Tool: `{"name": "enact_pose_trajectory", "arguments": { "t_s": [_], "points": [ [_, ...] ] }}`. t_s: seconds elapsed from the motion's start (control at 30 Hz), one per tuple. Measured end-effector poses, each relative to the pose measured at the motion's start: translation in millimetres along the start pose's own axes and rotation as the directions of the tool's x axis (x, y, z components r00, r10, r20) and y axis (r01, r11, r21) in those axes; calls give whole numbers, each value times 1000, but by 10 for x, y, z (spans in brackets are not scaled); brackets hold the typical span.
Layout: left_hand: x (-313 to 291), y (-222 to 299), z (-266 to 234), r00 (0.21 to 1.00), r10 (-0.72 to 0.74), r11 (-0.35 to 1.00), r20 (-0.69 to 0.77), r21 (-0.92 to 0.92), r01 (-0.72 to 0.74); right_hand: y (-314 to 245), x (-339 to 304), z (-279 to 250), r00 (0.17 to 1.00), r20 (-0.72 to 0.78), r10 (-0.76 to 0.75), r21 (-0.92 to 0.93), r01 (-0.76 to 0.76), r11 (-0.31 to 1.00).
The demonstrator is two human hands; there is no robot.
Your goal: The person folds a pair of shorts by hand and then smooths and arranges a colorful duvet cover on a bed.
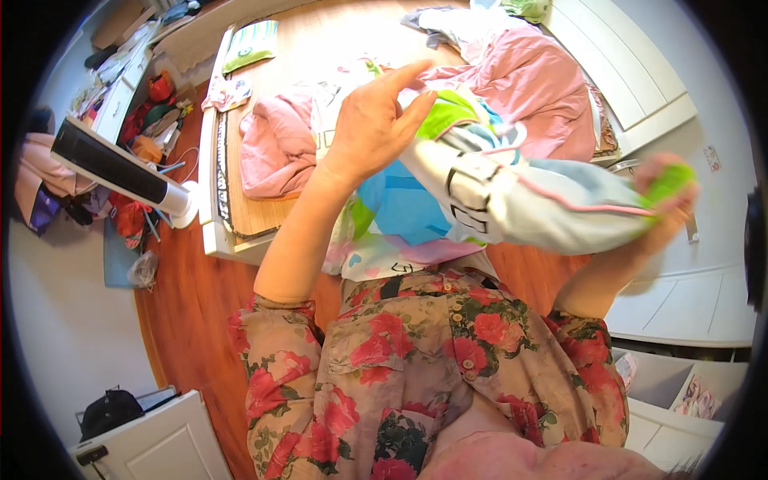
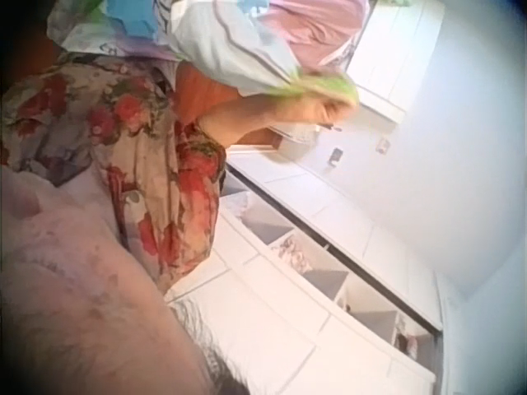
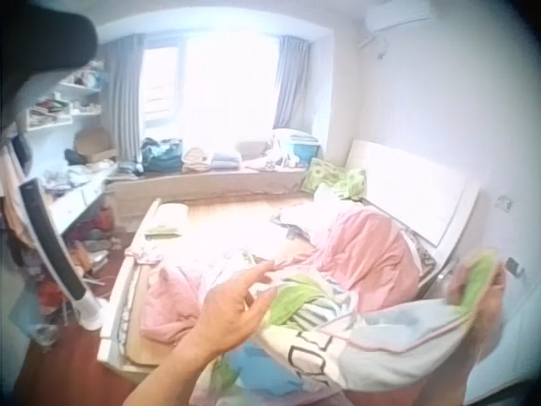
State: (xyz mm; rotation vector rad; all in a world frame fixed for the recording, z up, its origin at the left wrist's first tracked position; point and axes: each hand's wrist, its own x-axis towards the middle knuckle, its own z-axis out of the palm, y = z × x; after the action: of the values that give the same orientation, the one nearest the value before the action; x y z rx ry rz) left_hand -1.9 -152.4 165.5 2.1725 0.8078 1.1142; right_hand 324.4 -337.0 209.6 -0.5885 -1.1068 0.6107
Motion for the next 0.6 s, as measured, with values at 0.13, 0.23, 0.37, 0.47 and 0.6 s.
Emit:
{"name": "enact_pose_trajectory", "arguments": {
  "t_s": [0.13,0.23,0.37,0.47,0.6],
  "points": [
    [-290,-209,323,965,113,978,237,-197,-66,752,-268,695,987,111,118,-704,-6,710],
    [-473,0,686,877,214,950,431,-302,-83,1013,-291,906,939,328,101,-707,174,686],
    [-943,-249,1098,892,-9,869,451,-437,230,1319,-503,1072,872,453,186,-635,169,754],
    [-1326,-478,877,855,-40,858,516,-421,294,1687,-737,1003,750,578,321,-603,128,787],
    [-1834,-476,77,710,-588,618,387,-352,703,2424,-748,351,610,395,687,-825,-93,558]
  ]
}}
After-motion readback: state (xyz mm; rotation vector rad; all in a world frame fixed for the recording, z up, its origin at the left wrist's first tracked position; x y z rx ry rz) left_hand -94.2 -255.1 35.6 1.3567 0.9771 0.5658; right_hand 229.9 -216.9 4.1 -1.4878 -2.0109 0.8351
